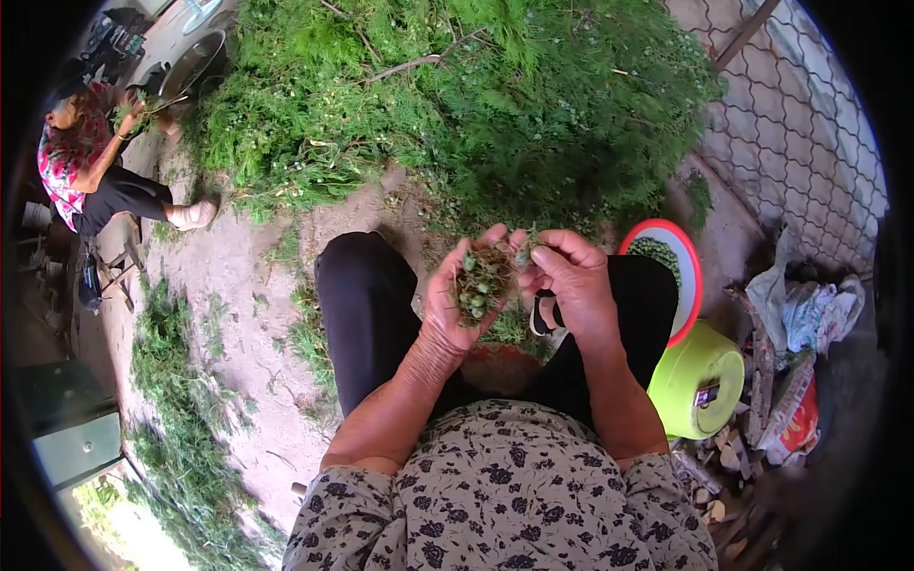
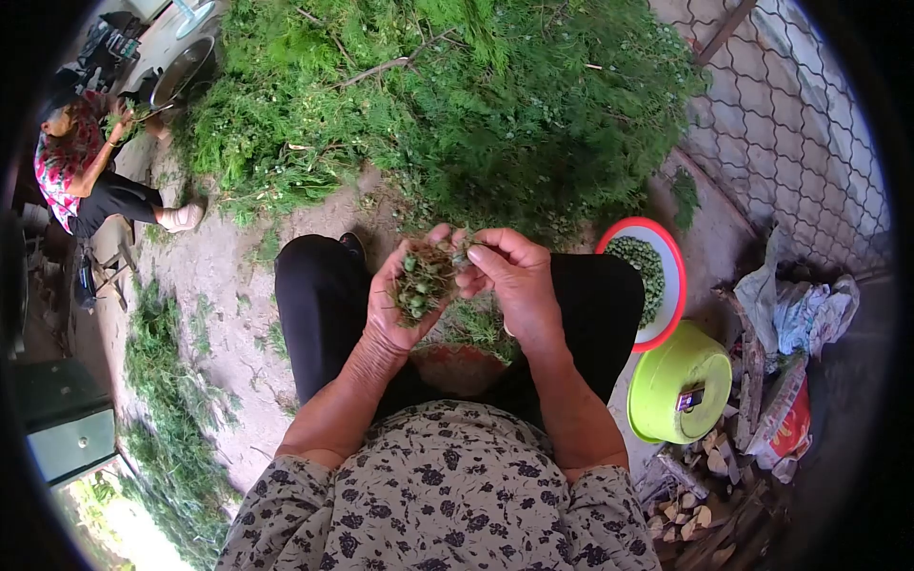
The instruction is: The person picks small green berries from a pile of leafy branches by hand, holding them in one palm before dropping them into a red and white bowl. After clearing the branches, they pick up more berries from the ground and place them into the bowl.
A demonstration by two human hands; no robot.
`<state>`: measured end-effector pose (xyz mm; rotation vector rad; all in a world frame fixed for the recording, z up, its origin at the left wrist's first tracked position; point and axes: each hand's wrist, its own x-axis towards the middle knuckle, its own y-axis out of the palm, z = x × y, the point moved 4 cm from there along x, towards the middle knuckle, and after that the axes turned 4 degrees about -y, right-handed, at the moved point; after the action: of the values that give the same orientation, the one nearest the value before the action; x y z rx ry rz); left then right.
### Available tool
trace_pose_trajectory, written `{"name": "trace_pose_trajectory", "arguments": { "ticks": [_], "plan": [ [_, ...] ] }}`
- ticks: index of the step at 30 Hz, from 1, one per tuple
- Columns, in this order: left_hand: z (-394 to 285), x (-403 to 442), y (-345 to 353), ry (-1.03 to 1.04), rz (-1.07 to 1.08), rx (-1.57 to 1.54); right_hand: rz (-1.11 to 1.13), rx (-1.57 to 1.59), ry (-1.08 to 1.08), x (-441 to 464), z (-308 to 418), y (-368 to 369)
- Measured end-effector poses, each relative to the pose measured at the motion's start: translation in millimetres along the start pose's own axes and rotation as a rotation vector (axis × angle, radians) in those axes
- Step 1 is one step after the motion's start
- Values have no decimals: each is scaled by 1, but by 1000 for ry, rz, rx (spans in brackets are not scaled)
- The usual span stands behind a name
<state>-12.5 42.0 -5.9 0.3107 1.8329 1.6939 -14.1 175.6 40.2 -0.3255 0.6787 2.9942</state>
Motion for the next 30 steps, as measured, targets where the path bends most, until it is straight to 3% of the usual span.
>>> {"name": "trace_pose_trajectory", "arguments": {
  "ticks": [2, 9, 12, 13, 14, 16, 17, 18, 20, 22, 24, 30],
  "plan": [
    [1, -1, -4, -34, -21, 53, -7, -392, -124, 1, 3, 3],
    [-1, -2, 1, -4, -11, 30, -69, -196, -112, 5, 1, -7],
    [-5, -3, 11, 56, 49, -26, -125, -377, -35, -6, 13, -27],
    [-8, -4, 13, 87, 56, -47, -1, -695, -93, -6, 10, -38],
    [-9, -4, 12, 89, 56, -48, 1, -696, -92, -8, 4, -49],
    [-10, -2, 11, 99, 115, -107, 436, -1580, -549, -21, 5, -31],
    [-11, -2, 11, 103, 116, -80, 304, -1300, -432, -23, 3, -32],
    [-9, -2, 11, 103, 112, -82, 306, -1299, -429, -24, 5, -20],
    [-9, -3, 13, 95, 107, -77, 98, -921, -386, -23, 14, -2],
    [-8, -1, 12, 90, 107, -61, 113, -829, -556, -22, 12, 18],
    [-8, -1, 10, 86, 101, -50, 127, -946, -665, -19, 9, 29],
    [-7, -3, 8, 79, 102, -35, 151, -994, -668, -14, -6, 29]
  ]
}}
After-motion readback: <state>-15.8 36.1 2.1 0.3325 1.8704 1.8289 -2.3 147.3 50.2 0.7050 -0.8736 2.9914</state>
